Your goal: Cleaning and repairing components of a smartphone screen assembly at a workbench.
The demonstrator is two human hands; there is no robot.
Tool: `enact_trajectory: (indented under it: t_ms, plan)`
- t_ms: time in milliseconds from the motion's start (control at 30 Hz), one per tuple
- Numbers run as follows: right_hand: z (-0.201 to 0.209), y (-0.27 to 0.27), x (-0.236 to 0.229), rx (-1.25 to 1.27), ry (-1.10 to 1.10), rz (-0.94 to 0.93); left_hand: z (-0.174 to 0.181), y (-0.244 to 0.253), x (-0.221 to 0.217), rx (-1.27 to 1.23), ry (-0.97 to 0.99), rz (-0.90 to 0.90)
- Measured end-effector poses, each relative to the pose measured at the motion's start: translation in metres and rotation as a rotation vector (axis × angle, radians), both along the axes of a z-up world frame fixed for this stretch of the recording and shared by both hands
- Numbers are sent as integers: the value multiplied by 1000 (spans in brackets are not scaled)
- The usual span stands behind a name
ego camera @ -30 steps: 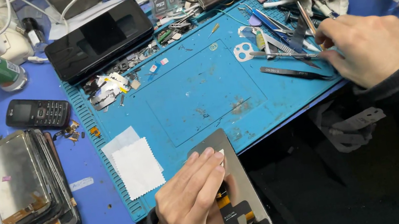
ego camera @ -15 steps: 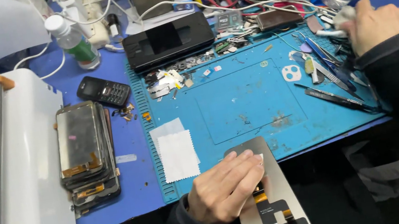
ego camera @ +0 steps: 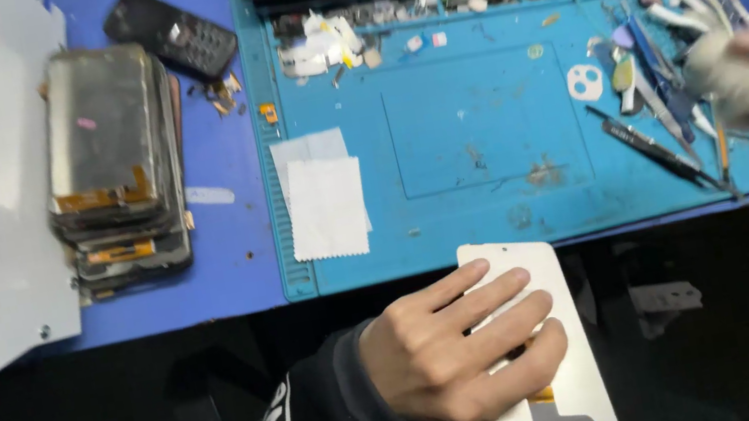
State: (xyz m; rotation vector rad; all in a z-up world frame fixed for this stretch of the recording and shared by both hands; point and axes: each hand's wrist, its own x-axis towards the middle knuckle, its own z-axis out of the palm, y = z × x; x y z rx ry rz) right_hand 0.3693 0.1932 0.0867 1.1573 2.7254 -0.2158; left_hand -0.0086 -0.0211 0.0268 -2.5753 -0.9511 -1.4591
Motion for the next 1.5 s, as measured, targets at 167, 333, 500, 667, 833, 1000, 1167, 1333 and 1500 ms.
enact_trajectory:
  t_ms: [167, 333, 500, 667, 833, 1000, 1167, 1333, 1500]
  plan:
    - [1, -62, -52, -386, -311, -14, 8, -2, -6, 37, -33, 2]
    - [16, -65, -120, -339, -64, -14, 8, -5, -11, 37, -5, -10]
    - [15, -63, -206, 174, 345, 400, 12, -4, -12, 34, -9, -19]
    - [-10, -24, -145, -111, -337, 395, 6, -1, -13, 46, -45, -37]
    - [-33, 9, -12, -612, -846, 396, 4, -6, -16, 53, -40, -20]
    - [37, -41, -158, -84, -9, 320, 9, -11, -5, 74, 4, -54]
    - [-9, -23, -103, -259, -393, 318, -3, -4, -5, 59, 38, -80]
    - [7, -18, -25, -1105, -511, 311, -11, -1, -7, -11, -3, -85]
    - [15, -22, -128, 29, -164, 60, -2, -7, 7, -24, 41, -116]
